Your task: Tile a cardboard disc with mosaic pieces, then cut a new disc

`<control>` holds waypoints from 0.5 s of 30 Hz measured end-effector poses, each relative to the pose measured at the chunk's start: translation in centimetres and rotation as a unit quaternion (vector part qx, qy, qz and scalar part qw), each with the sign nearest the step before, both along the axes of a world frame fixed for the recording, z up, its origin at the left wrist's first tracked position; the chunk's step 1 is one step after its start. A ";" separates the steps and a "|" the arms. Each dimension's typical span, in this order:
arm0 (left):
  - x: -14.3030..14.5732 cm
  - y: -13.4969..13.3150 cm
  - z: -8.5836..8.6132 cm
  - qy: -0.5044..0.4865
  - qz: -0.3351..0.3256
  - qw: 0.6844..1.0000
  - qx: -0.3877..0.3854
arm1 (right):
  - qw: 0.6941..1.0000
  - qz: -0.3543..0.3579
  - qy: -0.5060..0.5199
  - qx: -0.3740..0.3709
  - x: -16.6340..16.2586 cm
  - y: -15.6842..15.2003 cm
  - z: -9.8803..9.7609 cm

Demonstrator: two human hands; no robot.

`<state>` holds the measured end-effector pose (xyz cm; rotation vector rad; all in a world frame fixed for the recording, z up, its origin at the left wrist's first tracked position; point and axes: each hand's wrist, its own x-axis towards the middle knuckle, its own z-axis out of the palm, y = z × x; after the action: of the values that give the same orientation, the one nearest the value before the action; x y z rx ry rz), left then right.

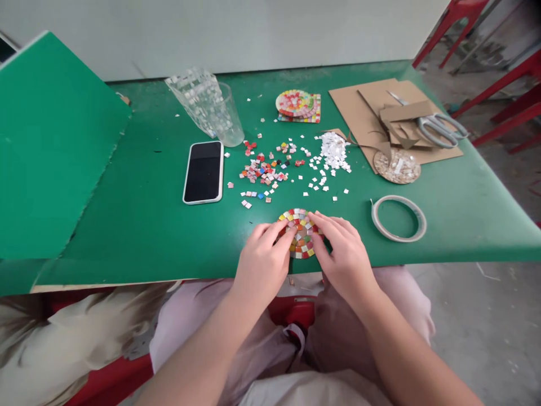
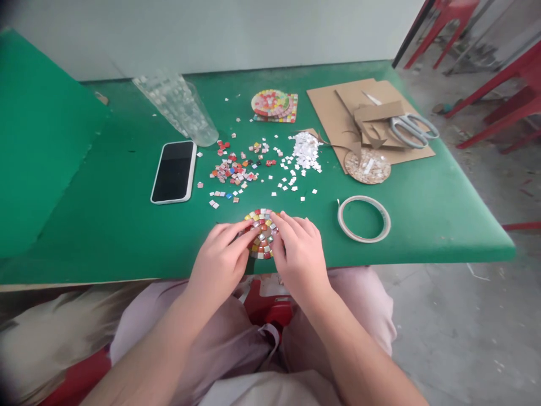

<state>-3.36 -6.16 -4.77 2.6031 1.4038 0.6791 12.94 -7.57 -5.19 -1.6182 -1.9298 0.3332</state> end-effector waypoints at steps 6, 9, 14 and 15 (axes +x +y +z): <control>-0.3 -0.2 0.4 0.025 -0.005 1.000 -0.004 | 0.998 0.048 0.013 -0.041 0.4 1.1 -0.2; -0.3 0.0 0.0 0.007 -0.040 0.999 0.002 | 0.998 0.039 0.052 0.012 0.7 1.0 -0.6; 0.1 0.2 -1.1 -0.018 -0.061 0.998 0.018 | 0.997 0.046 0.036 0.051 0.8 0.3 -1.2; 0.2 0.1 -1.2 -0.022 -0.054 0.998 0.021 | 0.997 0.046 0.024 0.050 0.7 0.2 -1.3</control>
<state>-3.18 -6.01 -6.01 2.6560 1.2403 0.7533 13.69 -7.37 -6.44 -1.4482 -1.9570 0.3055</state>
